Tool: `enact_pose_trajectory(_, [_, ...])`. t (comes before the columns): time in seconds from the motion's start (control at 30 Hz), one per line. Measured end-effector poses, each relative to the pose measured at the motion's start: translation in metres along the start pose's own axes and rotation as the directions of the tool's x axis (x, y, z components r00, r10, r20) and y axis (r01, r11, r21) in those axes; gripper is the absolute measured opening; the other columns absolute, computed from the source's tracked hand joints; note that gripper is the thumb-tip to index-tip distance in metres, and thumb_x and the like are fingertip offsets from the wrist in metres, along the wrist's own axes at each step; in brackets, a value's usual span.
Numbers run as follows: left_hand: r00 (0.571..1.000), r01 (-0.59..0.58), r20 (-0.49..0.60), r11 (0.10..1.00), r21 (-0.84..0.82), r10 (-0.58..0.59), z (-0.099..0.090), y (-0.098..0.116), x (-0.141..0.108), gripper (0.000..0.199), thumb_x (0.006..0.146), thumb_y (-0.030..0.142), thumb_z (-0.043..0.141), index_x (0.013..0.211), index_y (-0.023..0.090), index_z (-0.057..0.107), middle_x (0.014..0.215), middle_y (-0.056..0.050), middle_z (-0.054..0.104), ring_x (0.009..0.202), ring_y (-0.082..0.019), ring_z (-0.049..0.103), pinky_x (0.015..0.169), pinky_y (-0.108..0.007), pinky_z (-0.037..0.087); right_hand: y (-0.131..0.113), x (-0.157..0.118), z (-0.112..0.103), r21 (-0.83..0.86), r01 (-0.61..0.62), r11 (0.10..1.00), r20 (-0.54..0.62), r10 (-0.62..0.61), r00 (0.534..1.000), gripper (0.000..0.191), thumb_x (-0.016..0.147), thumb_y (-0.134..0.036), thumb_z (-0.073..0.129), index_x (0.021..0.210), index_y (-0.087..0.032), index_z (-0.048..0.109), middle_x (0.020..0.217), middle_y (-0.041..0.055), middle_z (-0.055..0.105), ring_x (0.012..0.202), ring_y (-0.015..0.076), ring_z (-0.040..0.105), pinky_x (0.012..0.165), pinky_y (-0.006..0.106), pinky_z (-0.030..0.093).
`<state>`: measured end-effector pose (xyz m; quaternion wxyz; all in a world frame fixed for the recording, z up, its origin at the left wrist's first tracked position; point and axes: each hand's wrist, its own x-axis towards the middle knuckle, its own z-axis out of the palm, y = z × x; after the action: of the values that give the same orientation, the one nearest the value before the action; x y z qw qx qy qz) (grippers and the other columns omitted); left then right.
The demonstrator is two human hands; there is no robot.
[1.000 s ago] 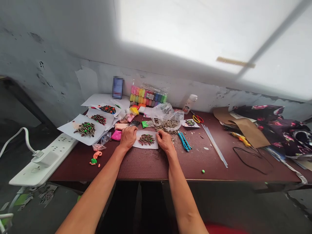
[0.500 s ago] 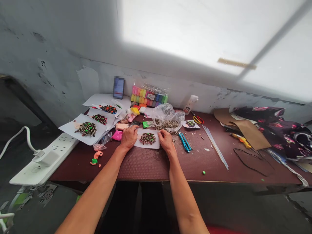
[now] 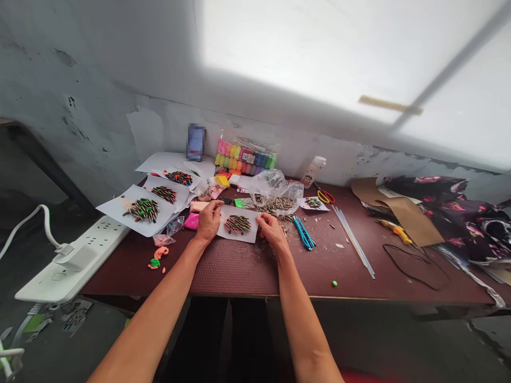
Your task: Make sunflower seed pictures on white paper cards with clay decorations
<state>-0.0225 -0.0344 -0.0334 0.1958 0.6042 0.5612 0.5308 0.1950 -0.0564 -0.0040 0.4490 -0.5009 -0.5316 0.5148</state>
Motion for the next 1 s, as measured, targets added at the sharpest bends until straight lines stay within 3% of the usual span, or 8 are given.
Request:
enact_pose_trajectory(0.17, [0.999, 0.035, -0.005, 0.996, -0.084, -0.035, 0.0, -0.001, 0.001, 0.023, 0.09, 0.025, 0.048, 0.1, 0.018, 0.067, 0.091, -0.005, 0.073, 0.067, -0.017, 0.064, 0.068, -0.029, 0.053, 0.003, 0.001, 0.005, -0.027, -0.041, 0.999, -0.012, 0.041, 0.999, 0.02, 0.079, -0.042, 0.061, 0.083, -0.022, 0.06, 0.057, -0.0073, 0.048, 0.044, 0.0079, 0.038, 0.038, 0.019, 0.031])
enact_pose_trajectory(0.37, [0.998, 0.062, -0.021, 0.989, -0.131, -0.066, -0.001, -0.004, 0.003, 0.024, 0.09, 0.026, 0.049, 0.101, 0.017, 0.068, 0.088, -0.005, 0.071, 0.067, -0.017, 0.063, 0.065, -0.028, 0.051, -0.002, -0.002, 0.008, 0.038, -0.08, 0.996, 0.122, 0.075, 0.99, 0.023, 0.075, -0.034, 0.058, 0.09, -0.019, 0.067, 0.057, -0.0069, 0.051, 0.045, 0.0081, 0.038, 0.039, 0.019, 0.033])
enact_pose_trajectory(0.57, [0.996, 0.046, -0.064, 0.989, -0.143, -0.055, -0.002, -0.003, 0.004, 0.03, 0.094, 0.035, 0.048, 0.103, 0.015, 0.068, 0.092, -0.007, 0.072, 0.072, -0.017, 0.064, 0.066, -0.027, 0.05, -0.006, -0.004, 0.01, 0.067, -0.06, 0.996, 0.119, 0.052, 0.992, 0.029, 0.074, -0.032, 0.054, 0.095, -0.019, 0.07, 0.059, -0.0049, 0.057, 0.048, 0.0094, 0.04, 0.042, 0.021, 0.035])
enact_pose_trajectory(0.73, [0.99, 0.078, -0.1, 0.979, -0.19, -0.098, -0.002, -0.006, 0.004, 0.034, 0.1, 0.036, 0.036, 0.107, 0.016, 0.063, 0.075, -0.001, 0.065, 0.049, -0.011, 0.051, 0.053, -0.024, 0.044, -0.006, -0.002, 0.007, 0.09, -0.095, 0.991, 0.044, 0.091, 0.995, 0.026, 0.071, -0.035, 0.057, 0.09, -0.02, 0.067, 0.06, -0.0037, 0.056, 0.05, 0.0102, 0.041, 0.042, 0.021, 0.031])
enact_pose_trajectory(0.83, [0.989, 0.053, -0.132, 0.994, -0.093, -0.065, -0.002, -0.009, 0.004, 0.032, 0.098, 0.024, 0.035, 0.11, 0.015, 0.063, 0.079, -0.003, 0.066, 0.051, -0.012, 0.054, 0.059, -0.027, 0.048, -0.004, 0.0, 0.005, 0.126, -0.091, 0.988, 0.005, 0.091, 0.996, 0.022, 0.071, -0.035, 0.059, 0.086, -0.02, 0.065, 0.061, -0.0033, 0.055, 0.051, 0.0107, 0.041, 0.043, 0.021, 0.03])
enact_pose_trajectory(1.0, [0.998, -0.053, -0.03, 0.972, 0.231, 0.061, 0.0, -0.012, 0.002, 0.04, 0.087, 0.006, 0.036, 0.109, 0.015, 0.068, 0.103, -0.012, 0.068, 0.094, -0.024, 0.065, 0.087, -0.038, 0.053, -0.001, 0.004, 0.005, 0.218, -0.08, 0.973, -0.055, 0.095, 0.994, 0.019, 0.07, -0.034, 0.062, 0.083, -0.021, 0.063, 0.067, -0.0017, 0.059, 0.052, 0.0106, 0.042, 0.043, 0.022, 0.031])
